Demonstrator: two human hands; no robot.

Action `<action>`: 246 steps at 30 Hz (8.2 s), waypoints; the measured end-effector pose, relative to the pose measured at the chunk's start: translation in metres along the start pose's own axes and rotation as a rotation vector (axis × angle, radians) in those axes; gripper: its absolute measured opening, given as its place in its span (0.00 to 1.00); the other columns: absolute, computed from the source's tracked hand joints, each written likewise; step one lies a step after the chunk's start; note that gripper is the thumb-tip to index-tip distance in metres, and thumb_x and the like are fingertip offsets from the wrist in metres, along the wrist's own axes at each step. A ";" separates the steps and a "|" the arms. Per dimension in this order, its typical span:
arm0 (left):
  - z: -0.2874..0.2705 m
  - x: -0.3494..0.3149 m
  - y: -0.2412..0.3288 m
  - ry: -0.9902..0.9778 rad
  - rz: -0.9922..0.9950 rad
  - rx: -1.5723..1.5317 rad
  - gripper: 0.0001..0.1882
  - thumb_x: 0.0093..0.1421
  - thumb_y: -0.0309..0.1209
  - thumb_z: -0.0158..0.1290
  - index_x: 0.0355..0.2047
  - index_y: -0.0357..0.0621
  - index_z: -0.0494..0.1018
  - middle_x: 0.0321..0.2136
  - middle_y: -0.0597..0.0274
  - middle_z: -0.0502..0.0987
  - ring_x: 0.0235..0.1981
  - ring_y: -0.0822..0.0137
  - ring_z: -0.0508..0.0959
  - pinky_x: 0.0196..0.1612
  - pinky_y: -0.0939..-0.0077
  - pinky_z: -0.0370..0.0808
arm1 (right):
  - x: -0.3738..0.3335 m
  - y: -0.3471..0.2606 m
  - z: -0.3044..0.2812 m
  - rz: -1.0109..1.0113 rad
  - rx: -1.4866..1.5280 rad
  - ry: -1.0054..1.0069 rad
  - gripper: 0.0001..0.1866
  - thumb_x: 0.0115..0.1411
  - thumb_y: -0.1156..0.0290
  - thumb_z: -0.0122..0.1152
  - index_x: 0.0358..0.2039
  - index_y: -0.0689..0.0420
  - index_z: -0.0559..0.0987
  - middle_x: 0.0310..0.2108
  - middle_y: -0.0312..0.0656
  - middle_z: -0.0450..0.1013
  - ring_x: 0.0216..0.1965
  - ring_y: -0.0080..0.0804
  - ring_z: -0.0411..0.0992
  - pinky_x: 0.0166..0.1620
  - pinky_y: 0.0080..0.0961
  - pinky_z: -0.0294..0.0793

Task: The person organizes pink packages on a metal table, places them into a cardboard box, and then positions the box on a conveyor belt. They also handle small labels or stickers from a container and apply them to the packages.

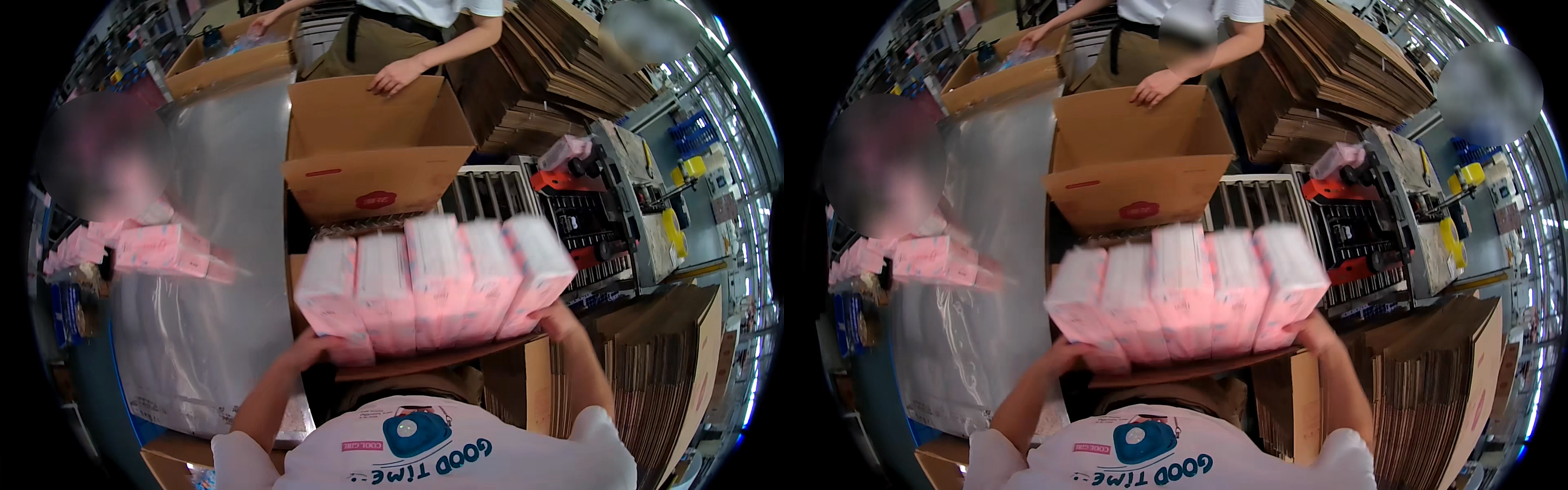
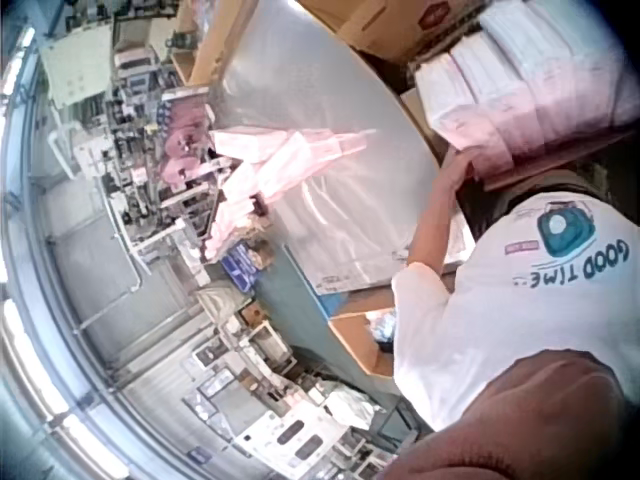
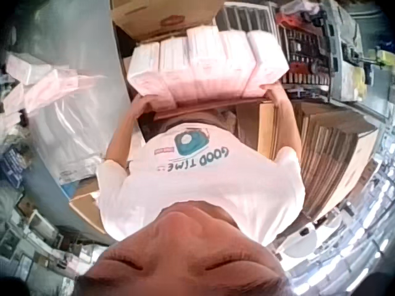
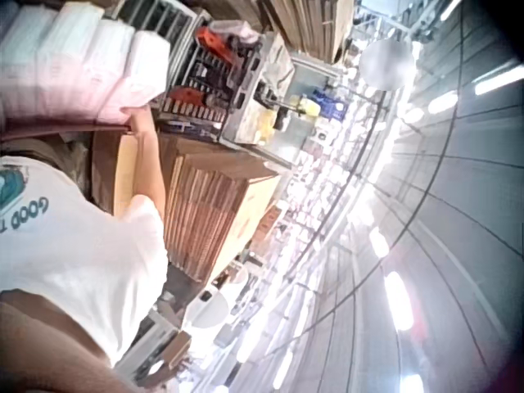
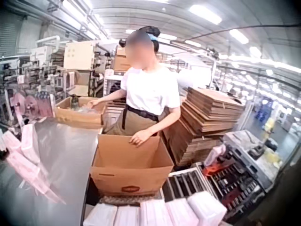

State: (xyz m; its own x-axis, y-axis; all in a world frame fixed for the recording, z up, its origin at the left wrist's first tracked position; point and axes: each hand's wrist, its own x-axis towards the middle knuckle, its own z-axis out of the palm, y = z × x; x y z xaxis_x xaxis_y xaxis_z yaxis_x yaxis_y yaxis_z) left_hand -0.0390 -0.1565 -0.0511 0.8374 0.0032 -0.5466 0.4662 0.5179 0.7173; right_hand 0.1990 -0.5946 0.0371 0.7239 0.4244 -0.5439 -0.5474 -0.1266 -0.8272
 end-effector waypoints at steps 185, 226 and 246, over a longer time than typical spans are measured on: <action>0.149 0.049 0.193 0.415 0.079 1.679 0.23 0.63 0.45 0.39 0.42 0.37 0.71 0.40 0.47 0.75 0.44 0.49 0.74 0.47 0.57 0.69 | 0.004 -0.069 -0.063 -0.268 -0.331 0.221 0.21 0.53 0.70 0.52 0.49 0.60 0.68 0.41 0.38 0.71 0.41 0.30 0.70 0.43 0.27 0.71; 0.082 0.047 0.018 0.645 0.720 1.839 0.31 0.64 0.49 0.32 0.60 0.41 0.54 0.62 0.54 0.53 0.64 0.62 0.51 0.64 0.52 0.43 | 0.074 0.008 0.002 -0.463 0.025 0.411 0.37 0.64 0.43 0.25 0.54 0.63 0.67 0.54 0.52 0.65 0.57 0.44 0.60 0.60 0.38 0.55; 0.076 0.059 0.001 0.720 0.379 0.088 0.35 0.62 0.54 0.36 0.59 0.38 0.59 0.62 0.55 0.56 0.63 0.59 0.53 0.65 0.68 0.44 | 0.018 -0.063 -0.090 -0.213 -0.056 -0.061 0.30 0.60 0.55 0.51 0.58 0.59 0.60 0.48 0.49 0.68 0.50 0.45 0.67 0.52 0.38 0.66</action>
State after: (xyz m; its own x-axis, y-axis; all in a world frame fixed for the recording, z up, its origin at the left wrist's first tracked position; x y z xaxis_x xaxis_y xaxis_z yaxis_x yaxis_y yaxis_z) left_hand 0.0322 -0.2211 -0.0495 0.5683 0.7286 -0.3824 0.2342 0.3022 0.9240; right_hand 0.2847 -0.6595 0.0670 0.7929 0.5000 -0.3482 -0.3599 -0.0769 -0.9298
